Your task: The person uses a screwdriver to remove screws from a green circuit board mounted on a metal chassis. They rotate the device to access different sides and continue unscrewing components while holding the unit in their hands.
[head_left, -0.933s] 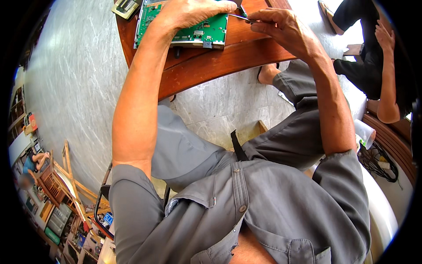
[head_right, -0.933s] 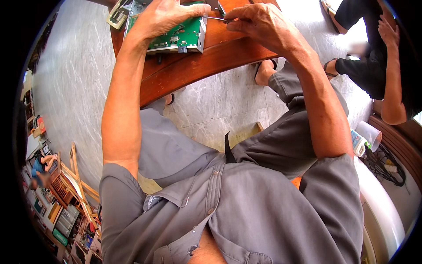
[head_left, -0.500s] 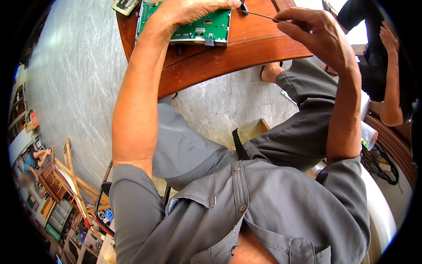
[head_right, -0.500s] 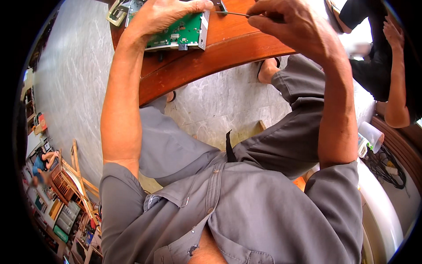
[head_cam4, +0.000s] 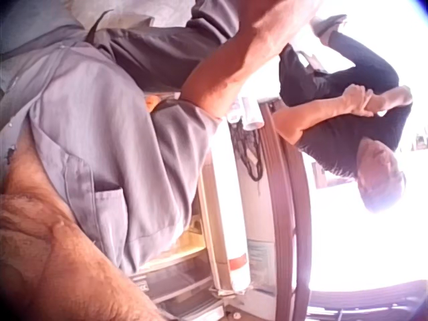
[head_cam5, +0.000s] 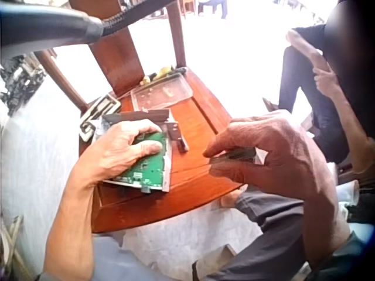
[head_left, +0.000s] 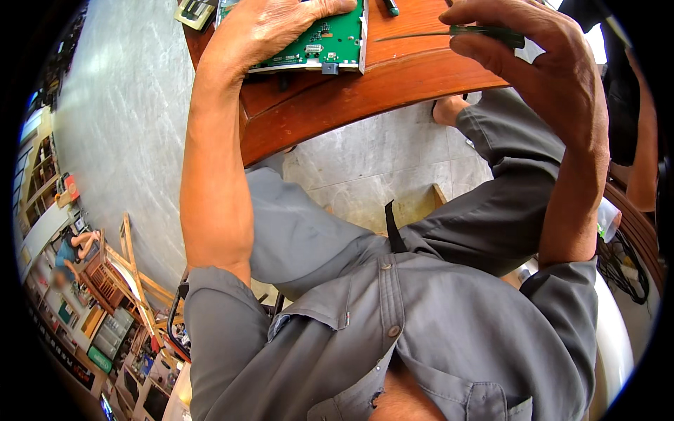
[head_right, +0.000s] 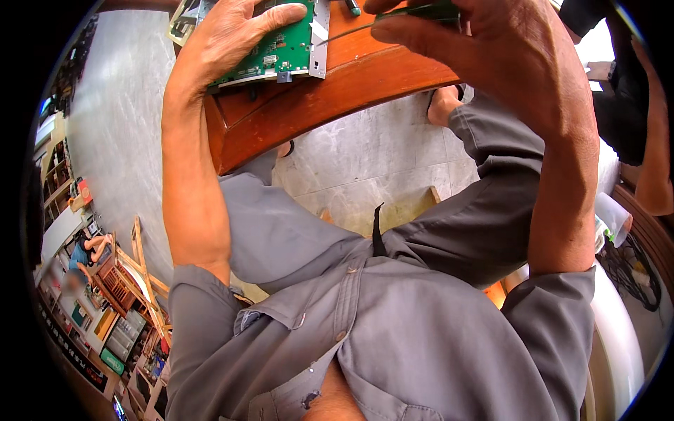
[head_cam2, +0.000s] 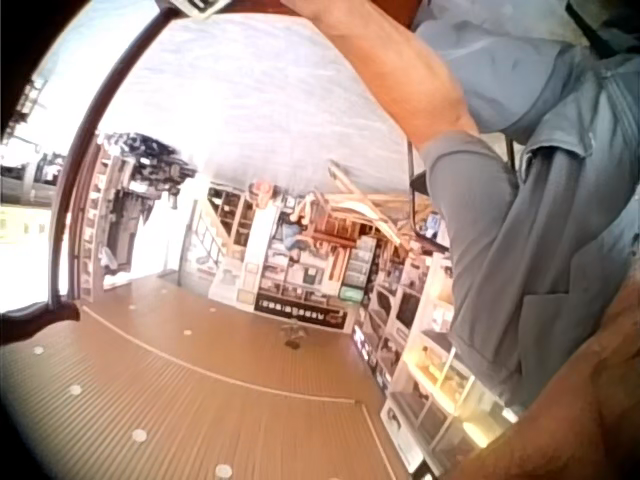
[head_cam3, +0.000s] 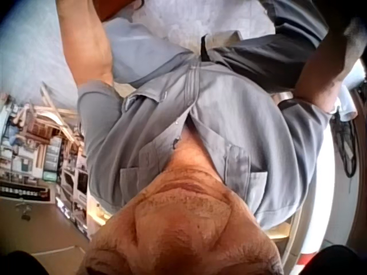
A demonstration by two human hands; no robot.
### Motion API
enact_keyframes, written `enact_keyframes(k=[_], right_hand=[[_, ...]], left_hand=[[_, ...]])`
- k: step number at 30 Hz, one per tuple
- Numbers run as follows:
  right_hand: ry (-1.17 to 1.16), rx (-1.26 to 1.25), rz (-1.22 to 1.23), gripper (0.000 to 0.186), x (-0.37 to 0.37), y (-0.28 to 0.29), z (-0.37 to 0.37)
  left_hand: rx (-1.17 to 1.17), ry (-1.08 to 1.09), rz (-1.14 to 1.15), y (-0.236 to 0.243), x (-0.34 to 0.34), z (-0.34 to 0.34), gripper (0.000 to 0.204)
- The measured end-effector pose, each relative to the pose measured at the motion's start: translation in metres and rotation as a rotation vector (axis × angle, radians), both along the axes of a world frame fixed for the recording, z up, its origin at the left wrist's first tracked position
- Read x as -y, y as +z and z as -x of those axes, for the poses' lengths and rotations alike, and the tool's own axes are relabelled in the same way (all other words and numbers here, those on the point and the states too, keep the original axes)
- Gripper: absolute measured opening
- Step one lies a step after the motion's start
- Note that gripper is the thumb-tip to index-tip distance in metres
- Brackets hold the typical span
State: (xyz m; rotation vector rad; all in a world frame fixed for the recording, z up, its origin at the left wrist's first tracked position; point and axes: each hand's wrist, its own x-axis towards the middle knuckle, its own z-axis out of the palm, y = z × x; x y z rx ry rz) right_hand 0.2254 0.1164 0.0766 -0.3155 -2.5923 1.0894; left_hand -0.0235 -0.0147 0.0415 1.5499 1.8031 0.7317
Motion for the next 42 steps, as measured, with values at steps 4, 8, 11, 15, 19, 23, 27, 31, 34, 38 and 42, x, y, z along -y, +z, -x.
enact_keyframes(k=[4,8,11,15,19,23,27,31,34,38,42], right_hand=[[0.040,-0.140,-0.111,0.020,0.008,-0.007,0.008],[0.006,-0.191,-0.175,0.021,0.017,-0.003,0.016],[-0.016,-0.158,-0.226,0.020,0.029,0.008,0.022],[0.045,-0.113,-0.240,0.019,0.019,-0.006,0.028],[0.012,0.019,-0.200,0.020,0.024,0.009,0.030],[-0.024,0.089,0.086,0.022,0.036,0.034,0.040],[0.025,-0.006,0.018,0.024,0.024,-0.003,0.044],[0.070,-0.055,-0.232,0.027,0.025,0.000,0.054],[0.057,-0.001,-0.159,0.029,0.031,0.008,0.064],[0.035,-0.022,-0.108,0.033,0.031,0.002,0.069],[0.061,-0.024,-0.096,0.032,0.033,0.006,0.075]], left_hand=[[-0.045,0.029,-0.025,-0.005,0.002,0.002,0.026],[-0.104,0.038,-0.066,-0.007,-0.002,0.002,0.029],[-0.134,0.039,-0.085,-0.010,0.000,0.006,0.033],[-0.166,0.022,-0.104,-0.009,0.006,0.011,0.036],[-0.230,0.014,-0.132,-0.004,0.010,0.006,0.039],[-0.215,0.050,-0.177,-0.004,0.019,0.002,0.044],[-0.310,0.040,-0.248,-0.002,0.034,0.000,0.050],[-0.402,0.016,-0.216,0.007,0.051,-0.012,0.062],[-0.515,-0.037,-0.227,0.002,0.061,-0.015,0.071],[-0.510,-0.036,-0.201,-0.001,0.061,-0.014,0.076],[-0.468,-0.017,-0.183,0.005,0.061,-0.019,0.082]])
